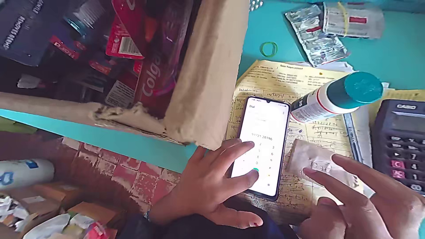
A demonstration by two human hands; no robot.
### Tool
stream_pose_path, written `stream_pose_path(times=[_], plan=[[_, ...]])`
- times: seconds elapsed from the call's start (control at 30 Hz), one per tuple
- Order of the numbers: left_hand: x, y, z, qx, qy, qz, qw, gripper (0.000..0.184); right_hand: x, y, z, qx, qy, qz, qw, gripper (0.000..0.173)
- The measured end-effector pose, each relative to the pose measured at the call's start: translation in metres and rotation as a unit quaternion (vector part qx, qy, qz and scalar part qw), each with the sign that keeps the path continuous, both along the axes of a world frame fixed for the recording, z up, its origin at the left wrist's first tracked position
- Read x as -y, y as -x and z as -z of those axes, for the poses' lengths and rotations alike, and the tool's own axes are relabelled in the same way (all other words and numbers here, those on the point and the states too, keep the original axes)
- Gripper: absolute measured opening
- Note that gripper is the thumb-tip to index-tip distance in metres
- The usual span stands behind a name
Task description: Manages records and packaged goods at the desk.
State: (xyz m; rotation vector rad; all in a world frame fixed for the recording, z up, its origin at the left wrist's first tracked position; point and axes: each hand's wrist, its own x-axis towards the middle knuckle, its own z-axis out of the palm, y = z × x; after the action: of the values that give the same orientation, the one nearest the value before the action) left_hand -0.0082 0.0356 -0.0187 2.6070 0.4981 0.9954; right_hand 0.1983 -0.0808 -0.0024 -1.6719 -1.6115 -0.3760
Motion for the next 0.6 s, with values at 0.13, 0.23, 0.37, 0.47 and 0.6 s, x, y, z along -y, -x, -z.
stream_pose_path(times=[0.13,0.23,0.37,0.47,0.6], plan=[[0.0,0.0,-0.001,0.008,0.013,0.003,1.0,0.073,0.005,-0.005,0.0,-0.018,-0.026,-0.002,0.999,0.026],[-0.001,0.001,-0.001,0.053,0.06,0.022,0.997,0.076,0.007,-0.011,-0.004,-0.006,-0.037,0.033,0.999,0.023],[-0.001,0.0,0.0,0.063,0.064,0.011,0.996,0.079,0.014,-0.022,-0.016,-0.007,0.058,0.051,0.997,0.024],[-0.002,-0.001,0.001,0.079,0.084,0.02,0.993,0.08,0.022,-0.027,-0.023,-0.014,0.161,0.045,0.986,0.038],[0.0,0.005,0.008,0.178,0.083,0.074,0.978,0.06,0.029,-0.034,-0.023,0.02,0.204,-0.003,0.979,0.029]])
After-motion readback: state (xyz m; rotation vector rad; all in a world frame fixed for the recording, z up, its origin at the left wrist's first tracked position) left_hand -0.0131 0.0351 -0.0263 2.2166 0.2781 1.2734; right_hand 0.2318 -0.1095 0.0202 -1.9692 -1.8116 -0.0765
